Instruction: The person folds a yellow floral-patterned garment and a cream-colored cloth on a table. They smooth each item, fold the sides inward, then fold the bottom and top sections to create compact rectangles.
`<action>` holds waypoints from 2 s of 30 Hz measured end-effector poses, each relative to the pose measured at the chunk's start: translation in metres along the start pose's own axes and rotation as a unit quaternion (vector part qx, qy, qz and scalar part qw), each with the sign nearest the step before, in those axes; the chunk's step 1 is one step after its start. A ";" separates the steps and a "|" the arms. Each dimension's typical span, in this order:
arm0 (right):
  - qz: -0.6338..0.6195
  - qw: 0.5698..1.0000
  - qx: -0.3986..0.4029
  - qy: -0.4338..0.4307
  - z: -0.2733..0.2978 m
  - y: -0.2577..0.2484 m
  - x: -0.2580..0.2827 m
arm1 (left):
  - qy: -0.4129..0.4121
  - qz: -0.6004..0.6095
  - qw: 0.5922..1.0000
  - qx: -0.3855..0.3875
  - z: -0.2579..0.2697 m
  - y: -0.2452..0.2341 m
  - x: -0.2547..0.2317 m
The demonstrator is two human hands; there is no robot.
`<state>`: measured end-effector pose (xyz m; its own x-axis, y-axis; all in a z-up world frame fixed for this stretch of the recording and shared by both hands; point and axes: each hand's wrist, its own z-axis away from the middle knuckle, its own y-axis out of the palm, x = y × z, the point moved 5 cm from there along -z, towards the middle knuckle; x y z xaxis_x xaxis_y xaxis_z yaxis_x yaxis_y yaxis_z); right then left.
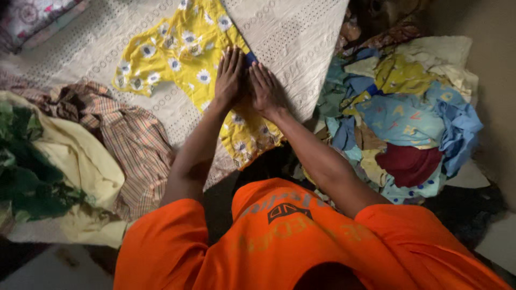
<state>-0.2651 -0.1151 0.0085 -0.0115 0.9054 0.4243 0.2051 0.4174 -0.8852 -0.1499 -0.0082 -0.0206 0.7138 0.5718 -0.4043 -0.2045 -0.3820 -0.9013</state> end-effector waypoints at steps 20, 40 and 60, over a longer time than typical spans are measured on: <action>-0.068 0.993 -0.085 -0.039 0.137 -0.037 -0.013 | -0.100 0.112 0.982 -0.116 0.028 -0.014 -0.032; -0.115 0.986 0.022 -0.122 -0.068 -0.002 0.070 | -0.352 0.140 0.873 -0.308 0.001 -0.091 0.185; 0.026 0.976 0.195 -0.098 -0.116 0.044 0.085 | -0.425 0.179 0.851 -0.252 -0.004 -0.120 0.193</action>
<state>-0.1438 -0.0288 0.0272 -0.2058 0.9073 0.3666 -0.1772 0.3339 -0.9258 0.0150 0.1449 0.0103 -0.1199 0.5900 -0.7984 0.1589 -0.7825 -0.6021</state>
